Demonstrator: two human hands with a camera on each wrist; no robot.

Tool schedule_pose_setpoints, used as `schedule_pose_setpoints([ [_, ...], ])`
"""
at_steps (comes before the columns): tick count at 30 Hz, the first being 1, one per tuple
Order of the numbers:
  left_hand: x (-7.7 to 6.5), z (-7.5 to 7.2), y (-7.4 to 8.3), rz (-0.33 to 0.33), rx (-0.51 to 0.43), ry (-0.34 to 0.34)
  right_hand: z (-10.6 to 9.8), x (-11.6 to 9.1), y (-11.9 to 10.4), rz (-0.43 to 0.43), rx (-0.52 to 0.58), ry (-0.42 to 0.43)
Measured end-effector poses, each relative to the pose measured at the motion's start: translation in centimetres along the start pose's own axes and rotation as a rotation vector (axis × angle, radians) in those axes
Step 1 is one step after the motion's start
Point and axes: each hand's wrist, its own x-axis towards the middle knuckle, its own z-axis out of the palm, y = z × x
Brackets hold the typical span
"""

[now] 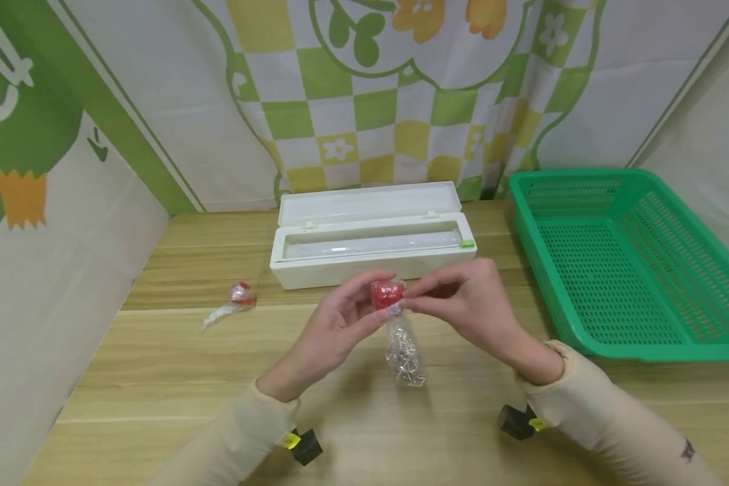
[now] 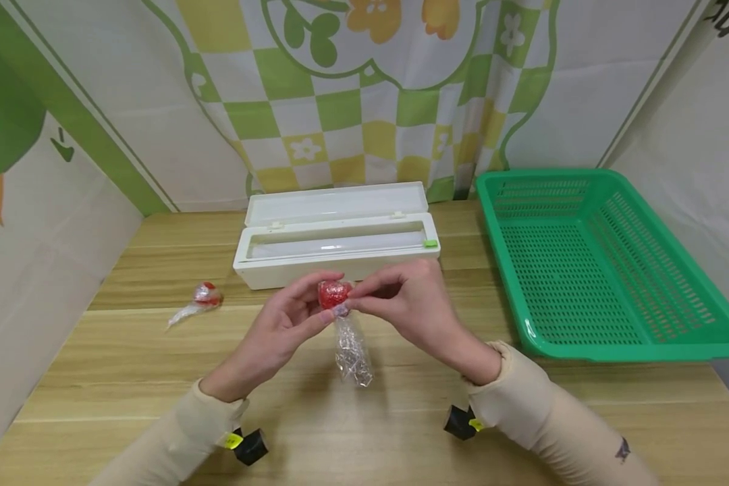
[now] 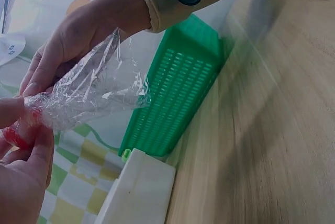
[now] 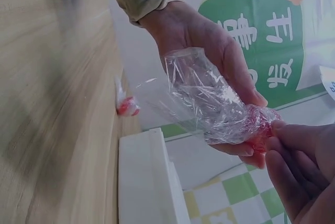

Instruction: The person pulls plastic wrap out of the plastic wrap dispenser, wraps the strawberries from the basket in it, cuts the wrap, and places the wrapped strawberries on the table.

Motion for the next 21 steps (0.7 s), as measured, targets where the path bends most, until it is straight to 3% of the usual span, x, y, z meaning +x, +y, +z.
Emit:
schedule_pose_setpoints([
  [6,-0.08,-0.11,0.11,0.015,-0.009,-0.042,-0.33,0.2,0.18,0.136,0.009,-0.007],
  [12,-0.13,-0.18,0.18,0.043,-0.037,-0.079,-0.62,0.39,0.34,0.248,0.087,-0.081],
  [17,-0.1,-0.02,0.17,0.021,-0.084,-0.073,-0.62,0.37,0.37,0.234,0.109,-0.109],
  [21,0.0,0.14,0.07,-0.014,-0.05,-0.028,-0.54,0.35,0.39,0.199,0.093,-0.136],
])
